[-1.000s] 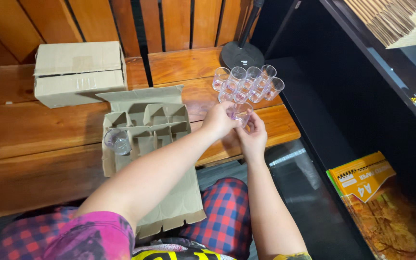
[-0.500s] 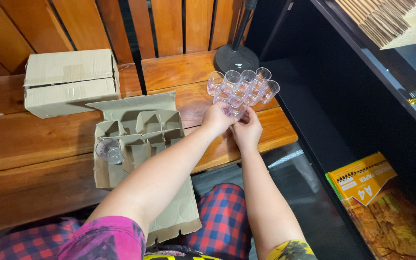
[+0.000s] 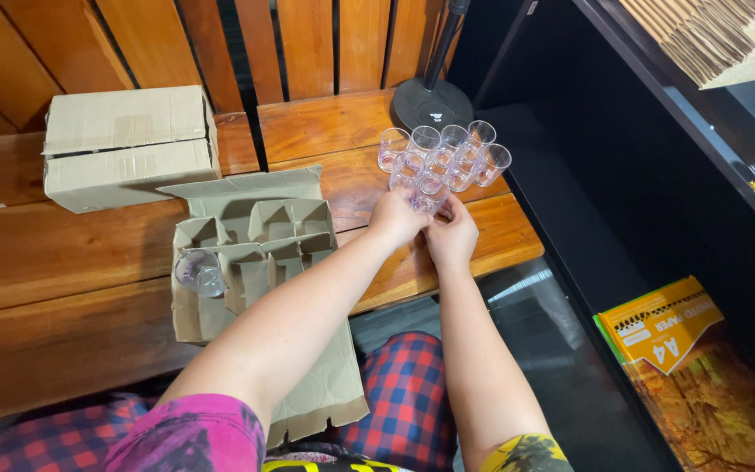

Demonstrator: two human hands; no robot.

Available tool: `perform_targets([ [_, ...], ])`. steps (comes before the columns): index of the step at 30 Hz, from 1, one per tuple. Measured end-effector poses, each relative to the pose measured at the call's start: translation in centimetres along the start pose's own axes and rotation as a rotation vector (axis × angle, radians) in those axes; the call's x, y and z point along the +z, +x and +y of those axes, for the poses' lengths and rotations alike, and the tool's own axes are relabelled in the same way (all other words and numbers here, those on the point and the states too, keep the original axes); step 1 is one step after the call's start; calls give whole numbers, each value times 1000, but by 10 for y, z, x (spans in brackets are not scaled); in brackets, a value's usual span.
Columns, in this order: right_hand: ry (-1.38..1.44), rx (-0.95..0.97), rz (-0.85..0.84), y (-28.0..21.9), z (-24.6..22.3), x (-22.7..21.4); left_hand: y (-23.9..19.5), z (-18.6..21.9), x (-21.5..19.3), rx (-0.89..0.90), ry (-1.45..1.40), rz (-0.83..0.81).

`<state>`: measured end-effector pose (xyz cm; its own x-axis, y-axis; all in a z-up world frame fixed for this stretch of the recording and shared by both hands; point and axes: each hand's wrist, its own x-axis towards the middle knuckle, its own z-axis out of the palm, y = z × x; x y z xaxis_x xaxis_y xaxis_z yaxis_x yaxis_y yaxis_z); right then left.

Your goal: The person opens a cardboard box containing small clear glasses and removes them one by one, placing them on a wooden bench. After emptying the box, the person closes it and places it on a nearby shelf, then stacks the glasses on the shelf.

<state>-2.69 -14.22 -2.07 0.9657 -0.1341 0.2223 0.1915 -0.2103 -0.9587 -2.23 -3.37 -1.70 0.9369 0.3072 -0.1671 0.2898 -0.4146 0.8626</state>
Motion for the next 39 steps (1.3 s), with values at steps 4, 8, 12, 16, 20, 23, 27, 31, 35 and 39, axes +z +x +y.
perform_targets([
  [4,12,55,-4,-4,4,-12,-29,9,-20,-41,-171,-15],
  [8,79,111,49,-12,16,-27,-74,2,-54,120,-335,-41],
  [12,109,-4,77,-35,10,-25,-135,3,-104,248,-346,-101],
  [16,208,-16,-24,-66,-43,-9,-176,-4,-178,277,-298,-64],
  [20,231,-53,-222,-96,-85,15,-221,-18,-253,200,-122,159],
  [23,103,-157,-361,-124,-118,38,-236,-55,-290,164,126,274],
  [27,-164,-440,-541,-157,-154,68,-249,-81,-317,-46,471,275],
  [31,-318,-581,-631,-188,-185,94,-255,-100,-318,-117,475,225],
  [35,-680,-652,-791,-203,-188,121,-248,-113,-316,-118,490,197],
  [39,-863,-666,-857,-209,-191,137,-247,-104,-317,-122,462,167],
])
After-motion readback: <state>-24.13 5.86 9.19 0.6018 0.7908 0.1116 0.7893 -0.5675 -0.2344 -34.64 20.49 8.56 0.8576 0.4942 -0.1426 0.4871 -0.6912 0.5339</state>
